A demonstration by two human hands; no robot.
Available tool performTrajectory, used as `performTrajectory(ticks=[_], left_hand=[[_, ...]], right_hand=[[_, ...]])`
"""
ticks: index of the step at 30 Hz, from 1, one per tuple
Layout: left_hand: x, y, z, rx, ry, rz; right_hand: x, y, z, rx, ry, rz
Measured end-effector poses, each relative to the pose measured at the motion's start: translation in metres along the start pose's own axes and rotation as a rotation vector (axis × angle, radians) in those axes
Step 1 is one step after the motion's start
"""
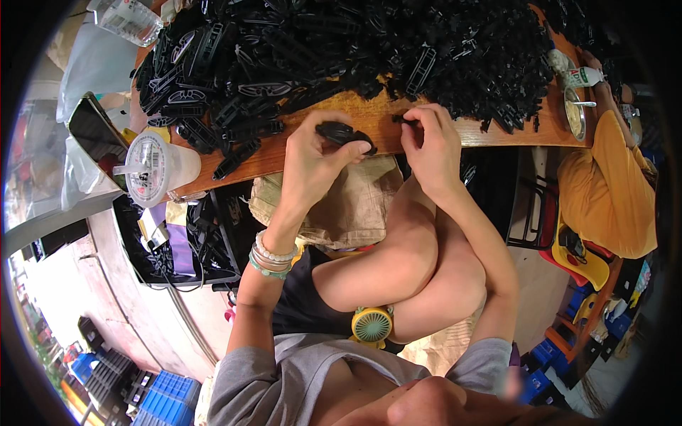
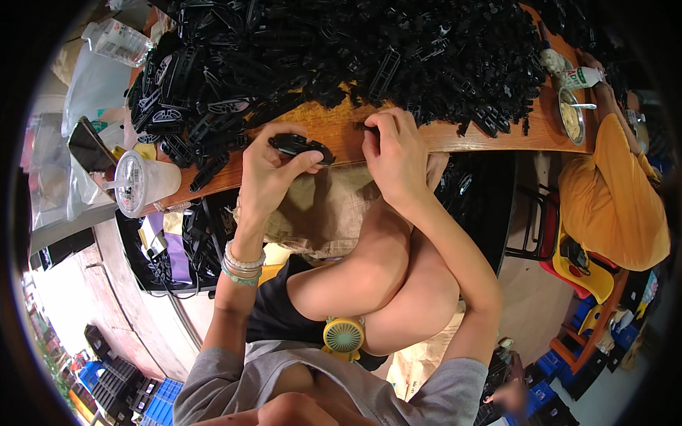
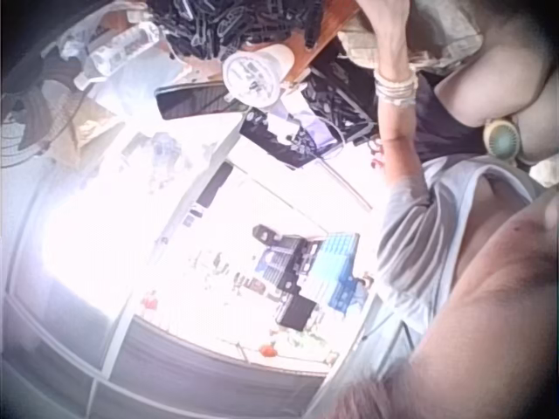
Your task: The person repeatedly picks up plastic parts from a pile on the table and fits them together by hand to assemble components.
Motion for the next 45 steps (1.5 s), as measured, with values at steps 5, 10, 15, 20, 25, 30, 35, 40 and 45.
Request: performTrajectory(ticks=[5, 10, 15, 20, 25, 30, 35, 40, 45], left_hand=[[0.004, -0.012, 0.0, 0.002, -0.097, -0.081], [0.009, -0.007, 0.004, -0.068, -0.147, 0.02], [0.01, -0.004, 0.006, -0.125, -0.159, 0.051], [0.004, 0.002, 0.011, -0.079, -0.1, 0.016], [-0.001, 0.002, 0.015, -0.057, -0.096, -0.18], [-0.002, -0.002, 0.02, -0.16, -0.208, -0.014], [-0.021, 0.041, 0.01, 0.431, 0.077, -0.606], [-0.002, 0.049, -0.007, 0.651, 0.292, -1.068], [0.001, 0.031, 0.001, 0.646, 0.318, -1.082]], right_hand=[[-0.001, -0.019, -0.004, 0.056, -0.089, -0.579], [-0.007, -0.049, -0.01, -0.223, -0.075, -0.519], [-0.007, -0.047, -0.009, -0.247, -0.081, -0.48], [-0.011, -0.047, -0.013, -0.124, -0.091, -0.516], [0.032, -0.02, 0.015, 0.451, -0.561, -0.766], [0.037, -0.02, 0.018, 0.487, -0.626, -0.984], [0.05, -0.024, 0.034, 0.567, -0.842, -1.012], [0.027, -0.012, -0.021, 0.042, -0.177, -0.326], [0.03, -0.013, -0.03, -0.056, -0.068, -0.078]])
Point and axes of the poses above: each hand's wrist, its own z-axis away from the middle knuckle, its own x-axis out of the palm, y = z × x, the point moved 8 cm from there along -z, towards the middle knuckle, and after that the axes turned 4 degrees about -x, right-handed, at the moved point
